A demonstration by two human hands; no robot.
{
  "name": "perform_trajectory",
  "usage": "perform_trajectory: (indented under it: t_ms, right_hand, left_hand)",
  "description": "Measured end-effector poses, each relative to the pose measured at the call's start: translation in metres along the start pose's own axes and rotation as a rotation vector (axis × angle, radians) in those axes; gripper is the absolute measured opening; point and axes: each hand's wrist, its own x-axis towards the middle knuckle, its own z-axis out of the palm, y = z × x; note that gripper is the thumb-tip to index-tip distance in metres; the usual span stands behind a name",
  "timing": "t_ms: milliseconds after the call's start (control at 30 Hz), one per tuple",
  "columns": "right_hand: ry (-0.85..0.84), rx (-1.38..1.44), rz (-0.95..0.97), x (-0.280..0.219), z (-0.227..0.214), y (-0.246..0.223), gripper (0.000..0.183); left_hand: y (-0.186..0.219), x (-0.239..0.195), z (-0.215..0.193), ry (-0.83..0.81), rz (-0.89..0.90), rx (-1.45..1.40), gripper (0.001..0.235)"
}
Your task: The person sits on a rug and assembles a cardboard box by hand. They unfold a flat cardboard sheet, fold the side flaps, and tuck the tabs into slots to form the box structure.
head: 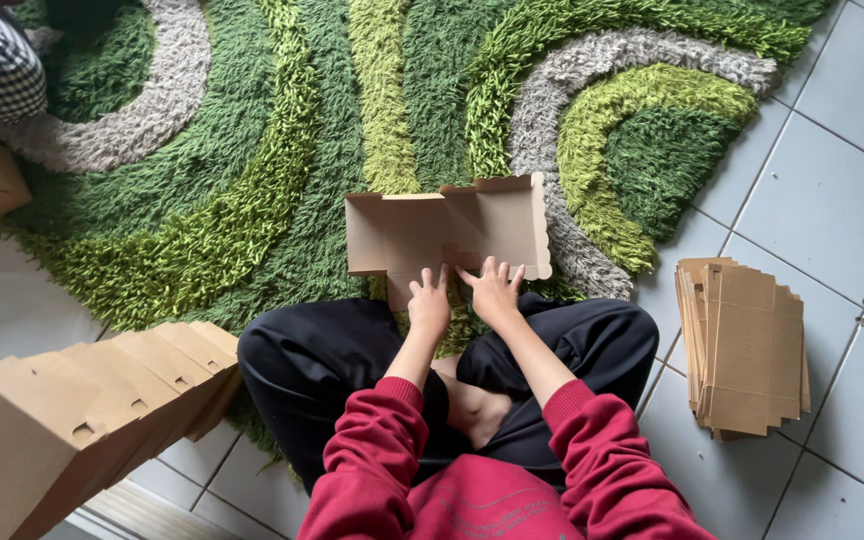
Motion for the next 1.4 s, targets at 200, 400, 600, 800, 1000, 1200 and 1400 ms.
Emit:
perform_trajectory:
  t_ms: [200, 400, 600, 800, 1000, 1200, 1400]
  right_hand:
    - [0.024, 0.004, 0.05, 0.002, 0.001, 0.035, 0.058]
    - [-0.056, 0.123, 0.083, -0.008, 0.002, 0.039, 0.066]
    - [0.292, 0.334, 0.025, 0.049, 0.113, 0.08, 0.062]
    - [0.507, 0.522, -0.079, 0.035, 0.107, 0.079, 0.035]
    - [0.616, 0.547, -0.186, 0.027, 0.101, 0.075, 0.035]
    - [0.621, 0.436, -0.324, 0.021, 0.097, 0.067, 0.032]
    - [0.607, 0.511, -0.405, 0.013, 0.086, 0.065, 0.034]
  left_hand:
    - [0.005, -0.002, -0.011, -0.047, -0.018, 0.01, 0.061]
    - [0.002, -0.01, -0.024, -0.072, -0.002, 0.024, 0.07]
    - [-0.022, -0.003, -0.007, -0.089, 0.106, -0.069, 0.09]
    - [-0.059, 0.026, 0.021, -0.081, 0.245, -0.175, 0.088]
    - [-0.076, 0.006, -0.072, 0.413, 0.113, 0.073, 0.054]
    - [-0.134, 0.007, -0.048, 0.364, -0.07, -0.009, 0.062]
    - [-0.13, 0.019, -0.023, 0.458, -0.084, -0.055, 0.027]
